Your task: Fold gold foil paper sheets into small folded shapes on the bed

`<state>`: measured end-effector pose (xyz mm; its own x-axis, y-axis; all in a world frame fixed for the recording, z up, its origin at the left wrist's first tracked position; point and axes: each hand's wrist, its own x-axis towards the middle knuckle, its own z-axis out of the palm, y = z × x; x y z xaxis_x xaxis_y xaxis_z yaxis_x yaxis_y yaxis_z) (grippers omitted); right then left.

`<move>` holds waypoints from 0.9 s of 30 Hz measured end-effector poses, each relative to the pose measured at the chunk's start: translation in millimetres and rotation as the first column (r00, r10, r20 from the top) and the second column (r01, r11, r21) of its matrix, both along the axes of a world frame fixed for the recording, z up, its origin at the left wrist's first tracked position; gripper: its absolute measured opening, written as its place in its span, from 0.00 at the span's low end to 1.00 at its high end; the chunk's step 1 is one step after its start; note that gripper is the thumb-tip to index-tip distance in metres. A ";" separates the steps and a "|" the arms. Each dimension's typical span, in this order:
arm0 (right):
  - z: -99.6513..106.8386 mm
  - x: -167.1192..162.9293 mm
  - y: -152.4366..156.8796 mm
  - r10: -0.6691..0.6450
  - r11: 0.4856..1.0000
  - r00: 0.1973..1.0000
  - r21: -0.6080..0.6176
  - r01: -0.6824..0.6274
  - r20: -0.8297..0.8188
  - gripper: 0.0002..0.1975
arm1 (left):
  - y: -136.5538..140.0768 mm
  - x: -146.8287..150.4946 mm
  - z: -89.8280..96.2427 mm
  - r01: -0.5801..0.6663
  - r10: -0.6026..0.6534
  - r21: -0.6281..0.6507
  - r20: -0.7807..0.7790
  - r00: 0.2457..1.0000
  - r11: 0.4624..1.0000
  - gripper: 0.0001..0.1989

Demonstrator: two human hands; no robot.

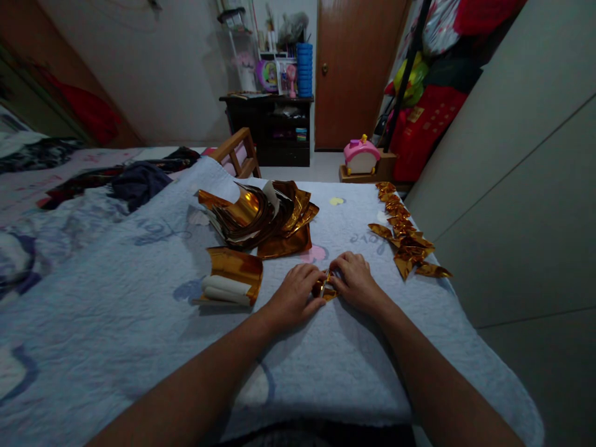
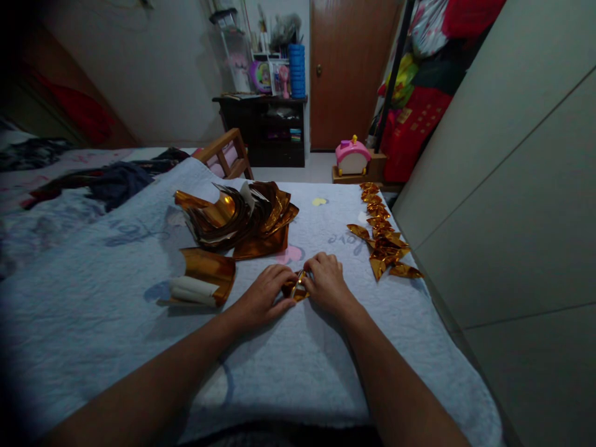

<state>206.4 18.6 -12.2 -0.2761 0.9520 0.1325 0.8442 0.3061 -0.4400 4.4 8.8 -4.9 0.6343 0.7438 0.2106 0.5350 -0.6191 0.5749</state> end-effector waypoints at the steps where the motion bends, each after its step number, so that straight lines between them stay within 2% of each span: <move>1: -0.3 -0.2 0.5 -0.002 1.000 1.000 -0.007 0.002 -0.002 0.07 | -0.1 0.0 0.4 -0.001 0.001 -0.001 0.007 1.000 1.000 0.17; 4: -0.5 -2.0 1.5 -0.025 0.999 1.000 -0.031 0.024 -0.016 0.06 | -0.5 0.4 0.8 -0.014 0.014 -0.005 0.021 1.000 1.000 0.17; 9: 2.4 -9.9 1.2 -0.082 0.996 0.996 -0.045 0.083 0.027 0.09 | -0.4 1.1 -3.0 0.000 0.000 0.018 0.019 1.000 1.000 0.12; 15: 2.9 -14.6 2.3 -0.081 0.996 0.996 -0.036 0.082 0.027 0.06 | -0.9 1.4 -4.4 0.021 -0.022 0.024 0.032 0.999 0.999 0.10; 18: 2.6 -12.7 3.1 -0.084 0.996 0.996 -0.018 0.083 -0.033 0.04 | -1.3 1.5 -2.2 -0.002 0.001 0.021 0.056 0.998 1.000 0.11; 22: 6.2 -9.6 3.9 -0.017 1.000 0.986 -0.003 0.017 -0.166 0.01 | -1.7 1.0 0.4 -0.024 0.024 -0.006 0.068 0.997 1.000 0.11; 27: 13.3 -6.8 3.2 0.001 0.992 0.925 -0.117 -0.049 -0.380 0.04 | -1.1 -0.6 1.9 -0.051 0.057 -0.071 0.080 0.995 0.996 0.11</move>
